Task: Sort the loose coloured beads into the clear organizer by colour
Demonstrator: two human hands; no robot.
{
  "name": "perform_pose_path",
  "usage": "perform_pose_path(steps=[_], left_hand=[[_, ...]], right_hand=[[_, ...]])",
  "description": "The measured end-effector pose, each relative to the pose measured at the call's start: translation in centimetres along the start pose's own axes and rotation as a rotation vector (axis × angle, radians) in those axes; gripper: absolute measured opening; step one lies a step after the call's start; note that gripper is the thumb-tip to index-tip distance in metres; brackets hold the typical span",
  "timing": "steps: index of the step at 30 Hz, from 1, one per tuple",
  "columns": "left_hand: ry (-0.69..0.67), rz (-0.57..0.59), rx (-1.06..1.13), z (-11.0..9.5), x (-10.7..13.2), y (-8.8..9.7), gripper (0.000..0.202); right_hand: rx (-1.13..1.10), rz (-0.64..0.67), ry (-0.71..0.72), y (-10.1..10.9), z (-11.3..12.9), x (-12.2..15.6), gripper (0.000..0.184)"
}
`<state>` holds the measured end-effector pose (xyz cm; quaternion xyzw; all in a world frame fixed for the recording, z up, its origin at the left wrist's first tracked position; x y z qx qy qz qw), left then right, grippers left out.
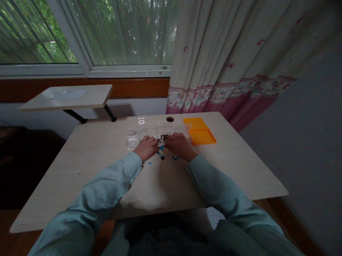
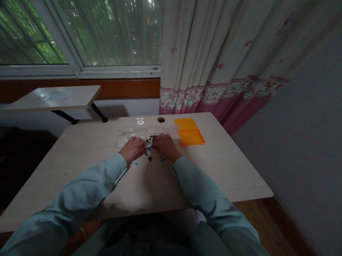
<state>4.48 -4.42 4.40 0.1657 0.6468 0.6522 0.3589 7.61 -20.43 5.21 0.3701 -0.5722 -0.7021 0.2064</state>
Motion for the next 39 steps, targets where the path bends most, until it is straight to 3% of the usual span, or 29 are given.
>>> perform_pose_path(steps=[3, 9, 17, 23, 28, 32, 39], left_hand=[[-0.015, 0.003, -0.016, 0.0, -0.2, -0.3, 0.014], [-0.007, -0.022, -0.059, -0.1, -0.3, -0.7, 0.020], [0.058, -0.079, -0.035, 0.2, -0.2, -0.1, 0.018], [0.108, -0.158, 0.001, 1.8, -2.6, 1.2, 0.021], [0.137, -0.133, -0.039, 2.9, -3.6, 0.5, 0.018], [0.137, -0.102, -0.052, 2.5, -1.7, 0.4, 0.018], [0.138, -0.047, -0.034, 1.2, 1.2, 0.0, 0.022]], right_hand=[[-0.041, 0.034, 0.099, -0.7, 1.9, 2.2, 0.014], [0.006, 0.043, 0.082, -1.5, 3.7, 3.5, 0.013], [-0.019, -0.019, 0.068, -1.6, 2.6, 3.8, 0.016], [-0.082, -0.065, 0.057, -1.5, 1.6, 4.7, 0.015], [-0.087, -0.057, 0.075, -1.2, 1.4, 5.1, 0.013], [-0.093, -0.106, 0.043, -0.1, 0.4, 4.2, 0.017], [-0.011, -0.113, -0.097, 0.3, -3.7, -0.7, 0.021]])
Point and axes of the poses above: each hand's wrist, its own x-axis away from the middle knuckle, its own y-axis out of the back of the hand, z = x × y, the point moved 4 cm from there along -x, towards the middle knuckle, and after that the axes turned 1 degree about -x, right-handed, at the moved point
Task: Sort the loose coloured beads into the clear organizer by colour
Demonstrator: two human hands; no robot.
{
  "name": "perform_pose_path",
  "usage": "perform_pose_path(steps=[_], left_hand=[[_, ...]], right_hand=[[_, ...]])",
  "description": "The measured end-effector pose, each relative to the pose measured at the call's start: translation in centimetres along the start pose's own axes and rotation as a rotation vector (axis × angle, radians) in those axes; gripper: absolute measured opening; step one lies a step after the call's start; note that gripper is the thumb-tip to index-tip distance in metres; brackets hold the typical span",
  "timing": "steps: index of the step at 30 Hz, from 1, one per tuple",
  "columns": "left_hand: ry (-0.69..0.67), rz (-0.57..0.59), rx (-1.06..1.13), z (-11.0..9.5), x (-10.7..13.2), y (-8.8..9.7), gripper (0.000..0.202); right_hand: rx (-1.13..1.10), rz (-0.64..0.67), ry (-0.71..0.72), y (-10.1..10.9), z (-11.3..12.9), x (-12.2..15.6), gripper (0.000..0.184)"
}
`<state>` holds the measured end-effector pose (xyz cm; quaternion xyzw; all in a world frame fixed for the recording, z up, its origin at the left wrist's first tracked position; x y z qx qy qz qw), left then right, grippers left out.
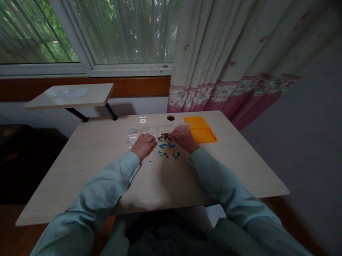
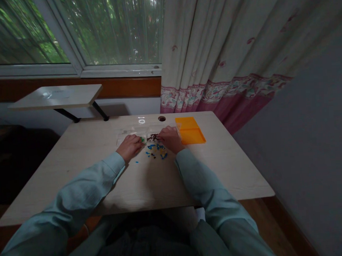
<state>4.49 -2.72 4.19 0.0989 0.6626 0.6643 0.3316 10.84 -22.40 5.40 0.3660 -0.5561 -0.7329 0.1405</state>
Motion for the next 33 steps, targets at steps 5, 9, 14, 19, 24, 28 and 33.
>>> perform_pose_path(steps=[5, 9, 14, 19, 24, 28, 33], left_hand=[[0.023, 0.014, 0.048, -0.2, 0.0, -0.7, 0.022], [0.015, 0.024, 0.082, -0.4, -0.6, -1.0, 0.020], [0.002, 0.037, 0.071, -0.6, -1.6, -1.4, 0.019], [-0.010, 0.027, 0.043, -1.1, -1.9, -1.4, 0.021], [-0.023, 0.036, 0.051, -1.4, -1.6, -1.0, 0.024], [-0.009, 0.045, 0.098, -1.3, -1.1, -0.6, 0.019], [-0.006, 0.040, 0.105, -1.4, -1.4, -0.4, 0.017]], right_hand=[[0.033, 0.074, -0.021, -1.2, -1.2, -0.1, 0.024], [0.011, 0.065, -0.043, -0.9, -1.1, 1.7, 0.025], [-0.080, 0.079, 0.038, -0.5, 0.3, 3.8, 0.021], [-0.085, 0.125, 0.104, -0.6, 2.3, 4.9, 0.018], [-0.082, 0.143, 0.132, -0.5, 3.5, 5.3, 0.016], [-0.074, 0.151, 0.124, -0.4, 3.3, 5.5, 0.016], [-0.024, 0.137, 0.034, -0.4, 2.7, 5.0, 0.016]])
Point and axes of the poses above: each hand's wrist, its own x-axis away from the middle knuckle, its own y-axis out of the back of the hand, z = x × y, the point moved 4 cm from there along -x, towards the middle knuckle, and after that the axes turned 1 degree about -x, right-handed, at the moved point
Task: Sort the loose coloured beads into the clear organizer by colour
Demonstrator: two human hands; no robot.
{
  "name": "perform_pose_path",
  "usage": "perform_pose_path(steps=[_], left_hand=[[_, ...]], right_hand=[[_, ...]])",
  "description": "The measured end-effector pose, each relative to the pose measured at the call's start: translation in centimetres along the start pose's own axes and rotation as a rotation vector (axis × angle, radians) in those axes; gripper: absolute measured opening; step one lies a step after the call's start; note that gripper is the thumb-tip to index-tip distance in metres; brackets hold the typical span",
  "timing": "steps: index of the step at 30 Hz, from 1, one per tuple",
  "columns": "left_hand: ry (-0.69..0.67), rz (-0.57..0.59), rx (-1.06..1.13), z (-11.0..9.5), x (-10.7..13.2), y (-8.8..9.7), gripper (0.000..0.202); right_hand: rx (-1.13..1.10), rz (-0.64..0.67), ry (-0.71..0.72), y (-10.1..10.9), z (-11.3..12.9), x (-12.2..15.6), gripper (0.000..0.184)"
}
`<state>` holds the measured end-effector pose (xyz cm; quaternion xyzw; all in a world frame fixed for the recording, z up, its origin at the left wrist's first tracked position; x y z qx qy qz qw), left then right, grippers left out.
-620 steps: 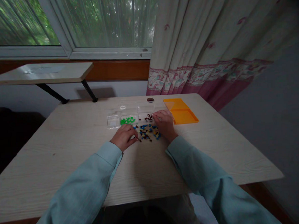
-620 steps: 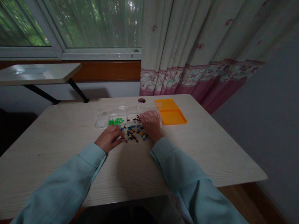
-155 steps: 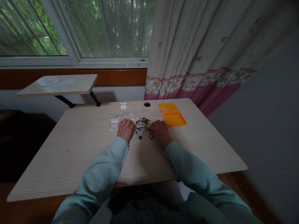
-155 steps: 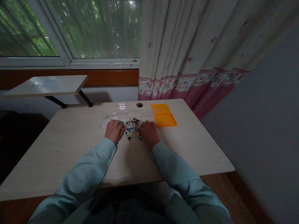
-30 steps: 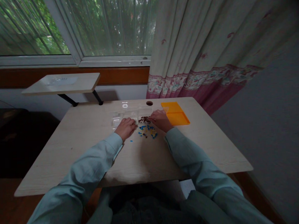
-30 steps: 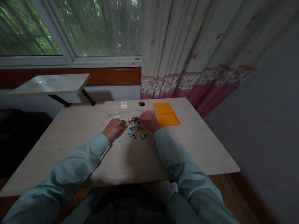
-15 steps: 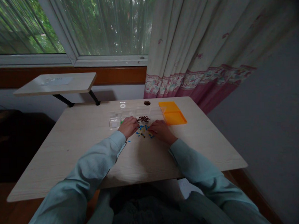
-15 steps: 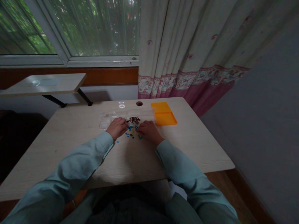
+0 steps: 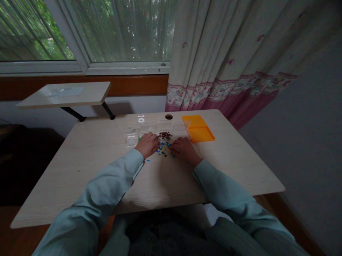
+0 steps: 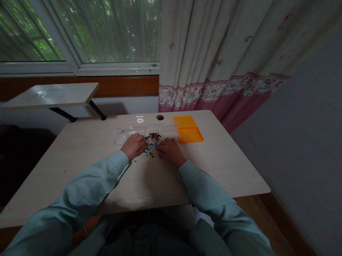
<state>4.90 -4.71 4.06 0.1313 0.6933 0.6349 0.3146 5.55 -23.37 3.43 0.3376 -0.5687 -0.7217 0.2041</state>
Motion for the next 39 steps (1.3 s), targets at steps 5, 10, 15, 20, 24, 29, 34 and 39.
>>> perform_pose_path(steps=[5, 10, 15, 20, 24, 29, 34, 39], left_hand=[[-0.006, 0.023, -0.032, -0.3, -0.3, -0.2, 0.012], [-0.011, 0.041, -0.030, -0.2, 0.0, 0.0, 0.014], [-0.009, 0.025, -0.044, 0.1, 0.2, -0.3, 0.014], [0.003, -0.007, -0.081, 0.2, 0.1, -0.6, 0.015], [0.015, -0.012, -0.094, 0.3, 0.4, -0.7, 0.020], [0.017, -0.010, -0.103, 0.5, 0.9, -0.5, 0.024], [0.017, 0.020, -0.100, 0.6, 1.1, -0.4, 0.025], [0.041, 0.034, -0.091, 0.5, 1.3, -0.6, 0.026]], right_hand=[[0.005, -0.017, -0.013, 0.3, -0.1, -0.2, 0.015], [0.013, -0.034, -0.039, 0.6, -0.9, -0.2, 0.016], [0.053, -0.026, -0.098, 0.6, -1.2, -1.0, 0.017], [0.071, 0.002, -0.074, 0.3, -0.7, -1.3, 0.015], [0.039, 0.009, -0.076, 0.8, -1.2, -0.9, 0.012], [0.048, 0.030, -0.126, 1.5, -1.7, -1.5, 0.016], [0.156, 0.113, -0.119, 0.6, -1.2, -2.6, 0.018], [0.203, 0.142, -0.121, 0.1, -0.9, -2.8, 0.020]])
Point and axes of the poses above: each hand's wrist, its own x-axis away from the middle knuckle, its own y-axis out of the back of the hand, z = x × y, the point moved 4 cm from there along -x, towards the middle knuckle, and after that the axes turned 1 degree about -x, right-handed, at the moved point
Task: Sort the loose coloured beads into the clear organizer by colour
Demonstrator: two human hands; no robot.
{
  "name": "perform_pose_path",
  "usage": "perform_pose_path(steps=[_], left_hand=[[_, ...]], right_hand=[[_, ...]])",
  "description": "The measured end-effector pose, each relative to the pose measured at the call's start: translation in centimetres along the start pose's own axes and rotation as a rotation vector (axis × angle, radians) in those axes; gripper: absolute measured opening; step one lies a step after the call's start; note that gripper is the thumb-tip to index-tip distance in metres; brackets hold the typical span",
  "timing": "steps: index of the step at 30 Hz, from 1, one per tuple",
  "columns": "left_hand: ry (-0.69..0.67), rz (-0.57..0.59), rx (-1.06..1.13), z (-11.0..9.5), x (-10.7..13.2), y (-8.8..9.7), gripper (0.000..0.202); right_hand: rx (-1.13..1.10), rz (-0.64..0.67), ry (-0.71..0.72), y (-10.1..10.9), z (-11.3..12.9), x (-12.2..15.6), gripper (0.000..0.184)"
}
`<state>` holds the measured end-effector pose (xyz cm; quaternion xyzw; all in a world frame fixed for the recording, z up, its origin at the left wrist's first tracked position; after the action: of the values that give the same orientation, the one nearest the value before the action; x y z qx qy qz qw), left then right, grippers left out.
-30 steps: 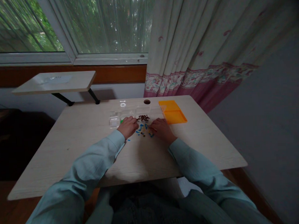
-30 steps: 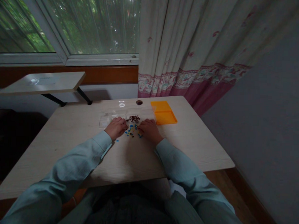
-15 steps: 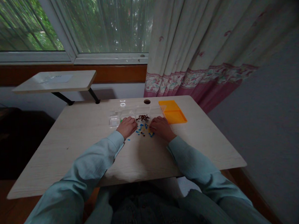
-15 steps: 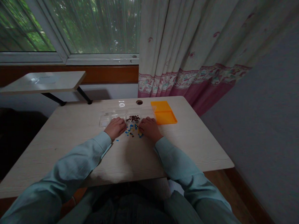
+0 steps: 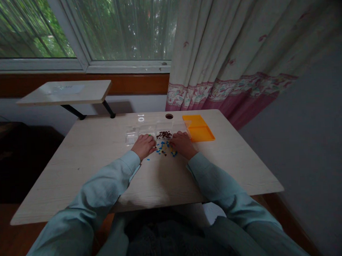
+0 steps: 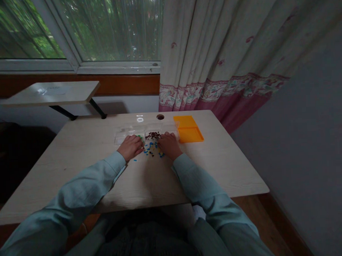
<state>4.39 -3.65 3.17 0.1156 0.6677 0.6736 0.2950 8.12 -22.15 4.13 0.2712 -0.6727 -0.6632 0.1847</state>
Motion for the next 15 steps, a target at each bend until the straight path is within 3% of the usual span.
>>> perform_pose_path(steps=[5, 11, 15], left_hand=[[0.012, -0.018, -0.010, -0.1, -0.2, -0.3, 0.021], [0.024, -0.018, -0.020, -0.4, -0.4, -0.5, 0.026], [0.027, -0.006, -0.002, -0.5, -0.3, -0.2, 0.024]], right_hand=[[-0.004, 0.035, -0.014, 0.3, -0.5, 0.3, 0.020], [-0.045, -0.194, -0.081, 1.9, -1.6, -1.4, 0.024], [-0.084, -0.234, -0.057, 1.4, -2.0, -2.7, 0.023]])
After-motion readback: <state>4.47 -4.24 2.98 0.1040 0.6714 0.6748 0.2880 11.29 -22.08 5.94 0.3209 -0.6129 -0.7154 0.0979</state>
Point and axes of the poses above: each hand's wrist, its own x-axis away from the middle knuckle, its own y-axis out of the back of the hand, z = x × y, the point moved 4 cm from there along -x, towards the middle knuckle, and after that the axes turned 1 degree about -x, right-handed, at the moved point
